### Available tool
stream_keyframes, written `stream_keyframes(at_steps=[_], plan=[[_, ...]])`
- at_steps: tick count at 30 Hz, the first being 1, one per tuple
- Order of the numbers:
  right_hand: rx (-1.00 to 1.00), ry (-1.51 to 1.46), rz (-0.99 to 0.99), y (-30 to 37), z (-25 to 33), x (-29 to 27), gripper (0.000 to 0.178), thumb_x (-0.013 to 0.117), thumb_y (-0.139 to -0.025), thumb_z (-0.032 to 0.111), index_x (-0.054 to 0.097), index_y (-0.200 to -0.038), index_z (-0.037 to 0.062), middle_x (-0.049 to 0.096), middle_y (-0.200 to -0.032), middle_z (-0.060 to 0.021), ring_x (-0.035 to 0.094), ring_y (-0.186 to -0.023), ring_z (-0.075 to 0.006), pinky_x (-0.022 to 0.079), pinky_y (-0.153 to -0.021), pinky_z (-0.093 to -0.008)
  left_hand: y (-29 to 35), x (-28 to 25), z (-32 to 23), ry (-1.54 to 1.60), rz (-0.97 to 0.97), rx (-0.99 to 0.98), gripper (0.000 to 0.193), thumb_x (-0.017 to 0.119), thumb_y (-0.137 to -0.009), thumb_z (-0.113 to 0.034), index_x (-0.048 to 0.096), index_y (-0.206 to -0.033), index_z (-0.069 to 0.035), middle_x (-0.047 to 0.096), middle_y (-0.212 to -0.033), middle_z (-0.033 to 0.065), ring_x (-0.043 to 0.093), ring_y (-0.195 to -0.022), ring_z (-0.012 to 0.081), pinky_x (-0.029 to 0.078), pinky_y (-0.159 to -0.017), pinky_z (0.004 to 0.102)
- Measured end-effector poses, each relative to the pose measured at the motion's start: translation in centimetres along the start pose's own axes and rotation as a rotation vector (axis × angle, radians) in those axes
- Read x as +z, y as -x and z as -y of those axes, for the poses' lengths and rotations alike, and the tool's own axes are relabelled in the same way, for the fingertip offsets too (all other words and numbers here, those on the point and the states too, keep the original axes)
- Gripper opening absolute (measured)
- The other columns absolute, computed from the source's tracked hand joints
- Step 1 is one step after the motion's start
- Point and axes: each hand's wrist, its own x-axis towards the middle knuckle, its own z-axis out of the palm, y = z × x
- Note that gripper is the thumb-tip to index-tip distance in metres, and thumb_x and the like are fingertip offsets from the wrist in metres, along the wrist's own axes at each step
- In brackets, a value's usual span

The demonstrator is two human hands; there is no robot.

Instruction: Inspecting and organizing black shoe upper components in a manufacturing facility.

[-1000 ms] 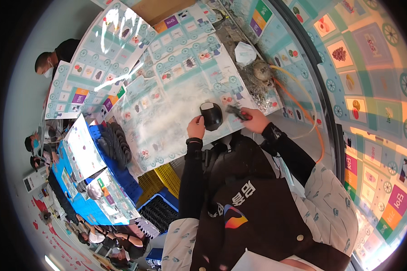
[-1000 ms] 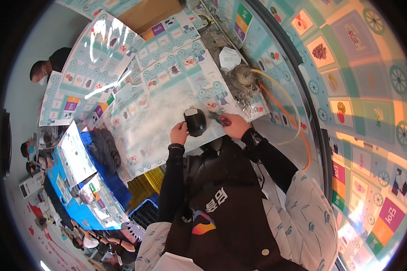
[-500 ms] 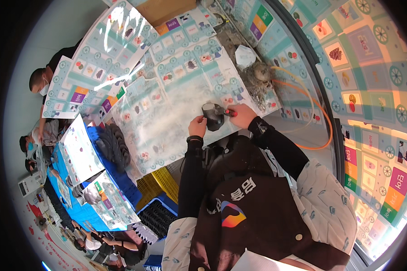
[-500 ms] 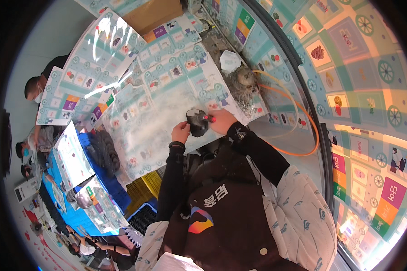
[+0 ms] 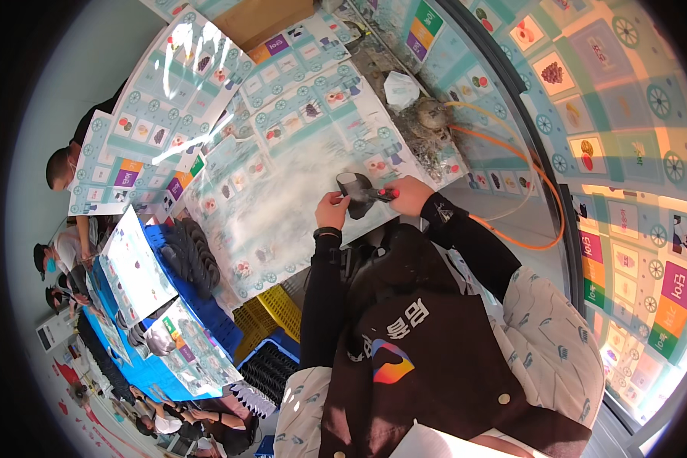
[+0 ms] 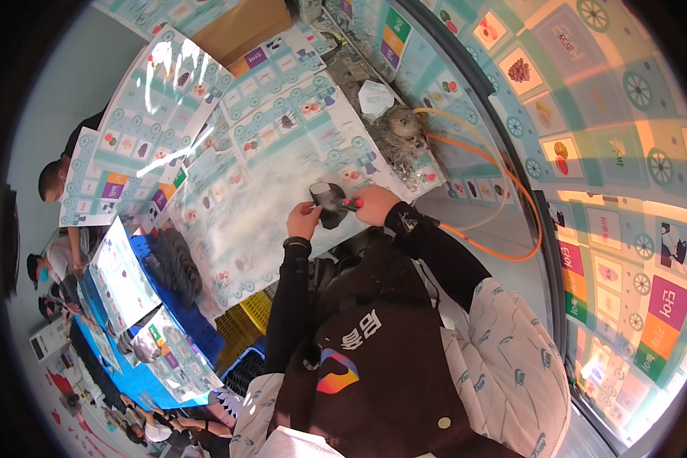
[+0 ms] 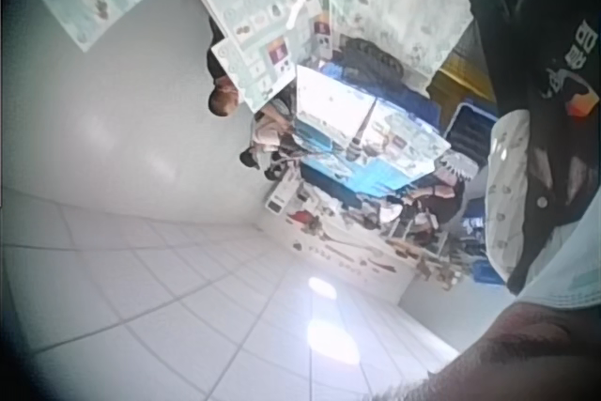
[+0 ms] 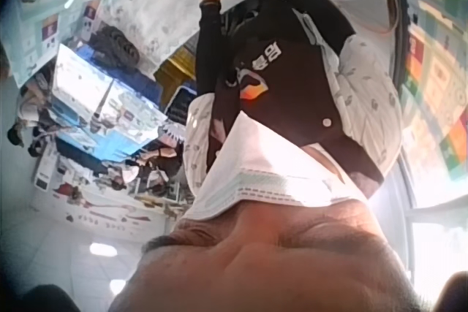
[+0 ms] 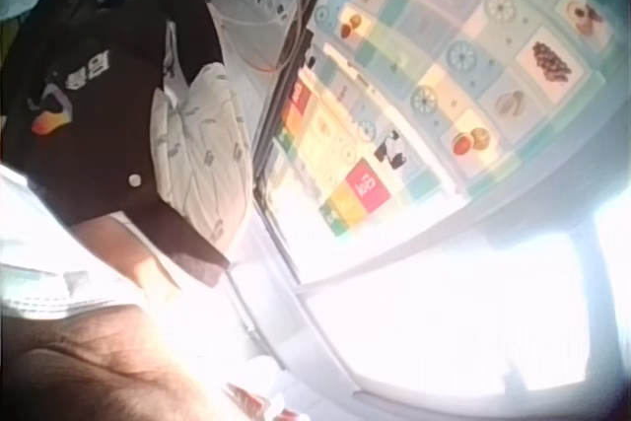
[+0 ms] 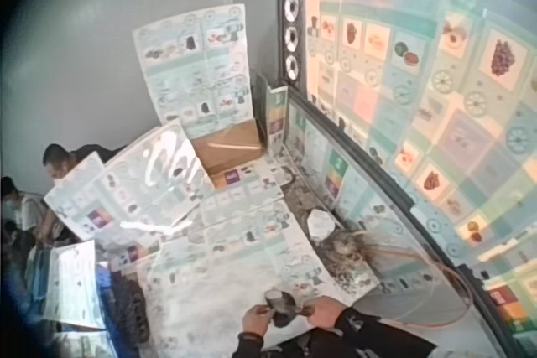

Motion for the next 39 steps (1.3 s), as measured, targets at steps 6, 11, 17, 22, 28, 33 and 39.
stream_keyframes(at_steps=[6,11,17,22,28,33,39], plan=[[0.088,0.010,-0.132,0.7,-0.3,-0.2,0.022,0.056,-0.078,0.019,0.068,-0.093,0.0074,0.069,-0.087,-0.0222,0.064,-0.087,-0.0457,0.051,-0.080,-0.0553,-0.4,0.4,1.1,0.008,-0.056,0.002,0.041,0.079,-0.080,-0.033,0.071,-0.108,-0.004,0.077,-0.091,0.0113,0.073,-0.085,0.0286,0.056,-0.077,0.0391],[0.042,-0.070,0.003,1.6,-1.6,1.8,0.022,0.055,-0.077,0.018,0.069,-0.091,0.0065,0.068,-0.089,-0.0236,0.064,-0.090,-0.0456,0.050,-0.082,-0.0548,-1.3,0.6,2.2,-0.066,-0.078,0.040,0.038,0.076,-0.086,-0.024,0.070,-0.113,0.001,0.076,-0.094,0.0131,0.072,-0.074,0.0181,0.058,-0.064,0.0315],[0.008,-0.103,0.048,0.8,1.1,1.0,0.023,0.056,-0.077,0.017,0.068,-0.093,0.0065,0.068,-0.090,-0.0249,0.063,-0.092,-0.0458,0.050,-0.082,-0.0542,-2.2,0.3,5.5,-0.034,-0.117,0.004,0.038,0.073,-0.087,-0.022,0.070,-0.117,0.002,0.076,-0.095,0.0127,0.072,-0.074,0.0181,0.059,-0.065,0.0313],[0.051,-0.062,-0.025,0.6,0.1,1.6,0.029,0.057,-0.077,0.017,0.072,-0.101,0.0106,0.070,-0.092,-0.0224,0.066,-0.093,-0.0437,0.052,-0.083,-0.0528,-2.2,0.4,4.7,-0.019,-0.084,-0.013,0.039,0.072,-0.087,-0.022,0.070,-0.118,0.001,0.076,-0.096,0.0126,0.072,-0.074,0.0172,0.059,-0.066,0.0304],[0.088,-0.010,0.133,1.0,0.1,1.7,0.029,0.056,-0.076,0.017,0.071,-0.100,0.0101,0.069,-0.090,-0.0217,0.065,-0.093,-0.0436,0.051,-0.082,-0.0533,-1.5,0.6,3.7,-0.001,-0.107,-0.005,0.039,0.074,-0.086,-0.024,0.070,-0.116,0.002,0.076,-0.094,0.0124,0.072,-0.074,0.0168,0.058,-0.065,0.0302],[0.181,-0.048,-0.027,1.2,0.7,0.3,0.033,0.055,-0.077,0.019,0.070,-0.105,0.0108,0.070,-0.096,-0.0214,0.065,-0.096,-0.0430,0.051,-0.083,-0.0525,-0.2,0.4,0.9,-0.048,-0.120,0.019,0.038,0.077,-0.083,-0.027,0.071,-0.109,0.000,0.076,-0.091,0.0121,0.071,-0.073,0.0193,0.057,-0.068,0.0328],[0.115,-0.138,-0.053,2.0,-0.8,0.4,0.033,0.052,-0.079,0.017,0.069,-0.107,0.0108,0.069,-0.096,-0.0216,0.064,-0.097,-0.0440,0.050,-0.085,-0.0527,0.3,0.3,-0.6,-0.137,-0.165,0.043,0.038,0.077,-0.080,-0.029,0.071,-0.107,-0.003,0.076,-0.089,0.0126,0.073,-0.079,0.0253,0.057,-0.076,0.0371]])
